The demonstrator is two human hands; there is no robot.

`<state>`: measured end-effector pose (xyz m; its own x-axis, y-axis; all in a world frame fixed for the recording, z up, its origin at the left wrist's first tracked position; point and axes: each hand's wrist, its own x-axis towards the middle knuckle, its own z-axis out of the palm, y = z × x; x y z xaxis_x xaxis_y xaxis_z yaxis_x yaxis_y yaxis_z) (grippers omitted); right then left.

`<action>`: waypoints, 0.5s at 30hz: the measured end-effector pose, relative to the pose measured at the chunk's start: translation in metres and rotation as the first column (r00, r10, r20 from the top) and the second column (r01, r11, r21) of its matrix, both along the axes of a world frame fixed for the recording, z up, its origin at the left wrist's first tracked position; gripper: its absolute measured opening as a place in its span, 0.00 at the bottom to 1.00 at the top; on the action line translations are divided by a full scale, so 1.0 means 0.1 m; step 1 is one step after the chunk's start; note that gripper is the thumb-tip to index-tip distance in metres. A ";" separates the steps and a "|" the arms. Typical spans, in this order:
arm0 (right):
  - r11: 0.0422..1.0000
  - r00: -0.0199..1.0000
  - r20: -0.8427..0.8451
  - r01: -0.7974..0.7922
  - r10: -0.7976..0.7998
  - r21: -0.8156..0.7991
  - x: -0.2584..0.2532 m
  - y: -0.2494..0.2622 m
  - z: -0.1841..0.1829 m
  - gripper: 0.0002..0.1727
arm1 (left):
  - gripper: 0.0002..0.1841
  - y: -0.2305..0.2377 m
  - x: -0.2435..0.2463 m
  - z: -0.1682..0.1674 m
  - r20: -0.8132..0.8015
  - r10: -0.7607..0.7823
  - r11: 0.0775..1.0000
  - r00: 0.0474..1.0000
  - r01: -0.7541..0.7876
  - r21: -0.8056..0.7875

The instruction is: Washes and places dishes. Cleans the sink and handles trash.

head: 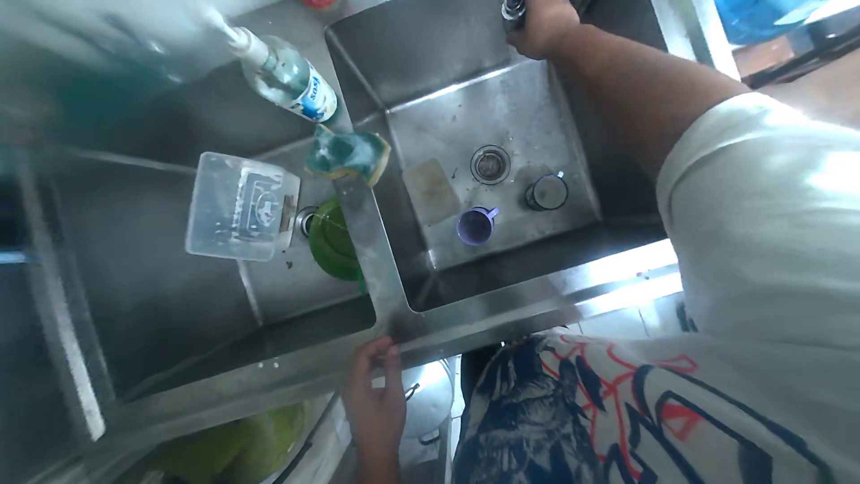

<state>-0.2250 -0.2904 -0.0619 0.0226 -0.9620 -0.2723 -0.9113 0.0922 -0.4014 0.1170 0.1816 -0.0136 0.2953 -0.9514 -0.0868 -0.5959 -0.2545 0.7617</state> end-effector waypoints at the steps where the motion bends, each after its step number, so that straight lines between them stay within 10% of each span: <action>1: 1.000 1.000 0.007 -0.006 0.006 0.006 0.02 0.03 0.02 0.37 | 0.15 0.01 0.00 0.00 -0.002 0.003 1.000 1.000 -0.003 0.003; 15: 0.992 0.993 -0.028 -0.111 0.112 0.054 -0.14 0.14 0.23 0.36 | 0.15 0.11 0.05 0.00 -0.006 0.052 0.999 0.999 -0.052 -0.004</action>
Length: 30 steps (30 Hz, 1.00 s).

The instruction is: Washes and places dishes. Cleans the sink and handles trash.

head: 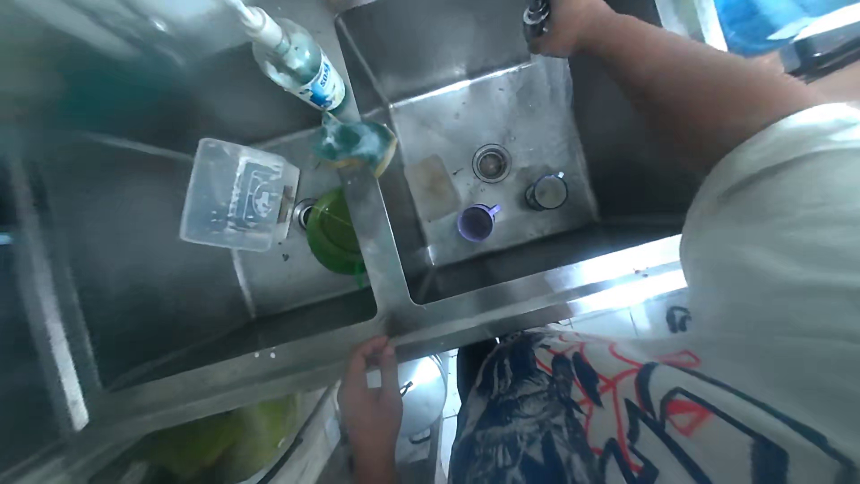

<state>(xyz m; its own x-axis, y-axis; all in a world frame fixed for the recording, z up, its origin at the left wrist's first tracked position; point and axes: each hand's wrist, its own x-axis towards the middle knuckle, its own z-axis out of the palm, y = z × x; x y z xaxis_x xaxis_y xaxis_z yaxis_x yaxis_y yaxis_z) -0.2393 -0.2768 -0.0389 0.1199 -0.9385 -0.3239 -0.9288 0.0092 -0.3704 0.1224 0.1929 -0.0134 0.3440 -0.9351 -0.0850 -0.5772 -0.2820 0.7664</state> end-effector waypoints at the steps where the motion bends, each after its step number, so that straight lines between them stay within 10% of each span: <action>1: 1.000 1.000 0.016 -0.014 0.014 0.001 0.03 0.03 0.03 0.34 | 0.15 0.01 0.00 -0.01 -0.003 0.006 1.000 1.000 -0.006 0.011; 14: 0.983 0.988 -0.002 0.154 -0.155 -0.101 0.08 -0.11 -0.23 0.40 | 0.15 -0.03 0.00 0.02 0.023 -0.001 1.000 1.000 0.001 0.017; 30: 0.958 0.897 0.410 0.247 -0.168 -0.148 1.12 -0.36 -0.79 0.41 | 0.16 -0.11 -0.04 -0.04 0.035 -0.053 0.998 0.998 0.052 0.023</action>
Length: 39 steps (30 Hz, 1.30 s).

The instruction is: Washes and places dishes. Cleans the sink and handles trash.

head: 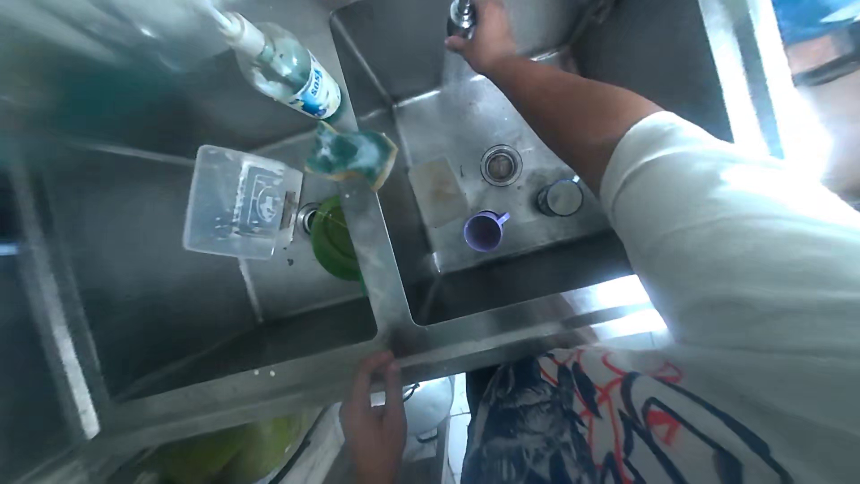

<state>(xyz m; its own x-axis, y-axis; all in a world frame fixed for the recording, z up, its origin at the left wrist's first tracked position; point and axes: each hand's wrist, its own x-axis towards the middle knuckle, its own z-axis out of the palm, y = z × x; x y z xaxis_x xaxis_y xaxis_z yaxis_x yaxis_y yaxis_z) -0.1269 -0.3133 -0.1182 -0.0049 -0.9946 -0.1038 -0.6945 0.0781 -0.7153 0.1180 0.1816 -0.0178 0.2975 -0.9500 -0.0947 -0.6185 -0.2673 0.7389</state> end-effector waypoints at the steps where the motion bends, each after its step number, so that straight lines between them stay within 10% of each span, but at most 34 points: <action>1: 1.000 1.000 0.016 -0.004 0.005 -0.006 -0.01 0.03 0.02 0.41 | 0.16 -0.02 -0.01 0.01 -0.001 -0.001 1.000 1.000 0.001 -0.007; 10: 0.991 0.988 0.067 -0.135 0.136 -0.024 -0.64 0.58 0.34 0.40 | 0.14 -0.13 -0.12 0.08 -0.054 -0.019 1.000 0.998 0.018 -0.008; 14: 0.980 0.915 0.352 -0.194 0.197 -0.042 -0.75 0.85 0.43 0.45 | 0.13 -0.61 -0.39 0.01 -0.246 -0.133 0.991 0.960 0.128 -0.034; 18: 0.952 0.777 0.628 -0.163 -0.038 0.260 -0.60 1.14 0.33 0.17 | 0.13 -1.64 -0.87 -0.10 -0.459 -0.139 0.964 0.877 0.225 0.138; 20: 0.880 0.849 0.486 -0.054 -0.209 0.472 -0.49 1.21 0.24 0.15 | 0.13 -2.18 -1.15 -0.26 -0.555 -0.032 0.942 0.831 0.210 0.260; 27: 0.852 0.818 0.367 0.257 -0.443 0.456 -0.58 0.49 0.26 0.23 | 0.18 -3.38 -1.97 -0.63 -0.681 0.304 0.881 0.667 0.075 0.467; 39: 0.898 0.796 0.457 0.231 -0.396 0.375 -0.45 -0.84 1.08 0.15 | 0.24 -3.14 -1.47 -0.58 -0.317 -0.013 0.867 0.948 0.169 0.469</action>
